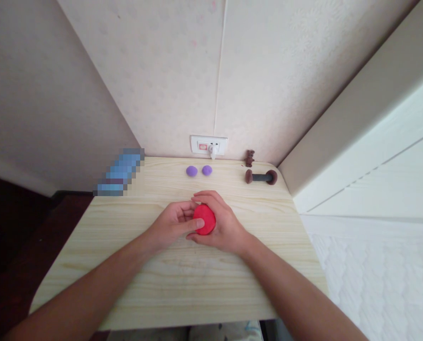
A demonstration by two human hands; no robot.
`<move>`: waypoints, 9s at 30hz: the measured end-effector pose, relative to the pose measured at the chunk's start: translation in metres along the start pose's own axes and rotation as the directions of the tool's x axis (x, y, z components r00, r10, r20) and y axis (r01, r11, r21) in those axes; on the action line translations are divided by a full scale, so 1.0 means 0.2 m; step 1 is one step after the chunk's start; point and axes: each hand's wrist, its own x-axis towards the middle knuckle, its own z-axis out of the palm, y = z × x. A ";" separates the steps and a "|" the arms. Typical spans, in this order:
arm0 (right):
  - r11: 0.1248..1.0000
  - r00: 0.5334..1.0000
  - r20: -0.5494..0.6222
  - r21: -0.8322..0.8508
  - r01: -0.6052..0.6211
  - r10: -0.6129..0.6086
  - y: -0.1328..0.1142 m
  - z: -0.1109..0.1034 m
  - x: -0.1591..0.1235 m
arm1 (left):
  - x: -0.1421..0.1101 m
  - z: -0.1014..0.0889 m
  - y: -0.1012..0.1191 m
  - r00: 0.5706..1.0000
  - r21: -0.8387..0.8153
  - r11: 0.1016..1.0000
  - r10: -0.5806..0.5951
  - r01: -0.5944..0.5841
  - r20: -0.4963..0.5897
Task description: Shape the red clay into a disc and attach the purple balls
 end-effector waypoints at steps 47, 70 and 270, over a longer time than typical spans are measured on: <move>0.999 0.994 -0.105 0.032 -0.027 0.031 -0.04 0.02 -0.01 | -0.01 0.02 -0.01 1.000 0.117 0.993 0.025 -0.026 0.009; 0.914 0.971 -0.028 0.346 -0.214 0.238 0.00 0.00 0.01 | -0.02 -0.02 -0.05 0.881 0.554 0.738 0.473 -0.384 -0.019; 0.987 0.964 -0.240 0.141 -0.078 0.111 -0.02 0.00 -0.01 | -0.04 -0.01 -0.02 0.850 0.474 0.809 0.485 -0.347 -0.205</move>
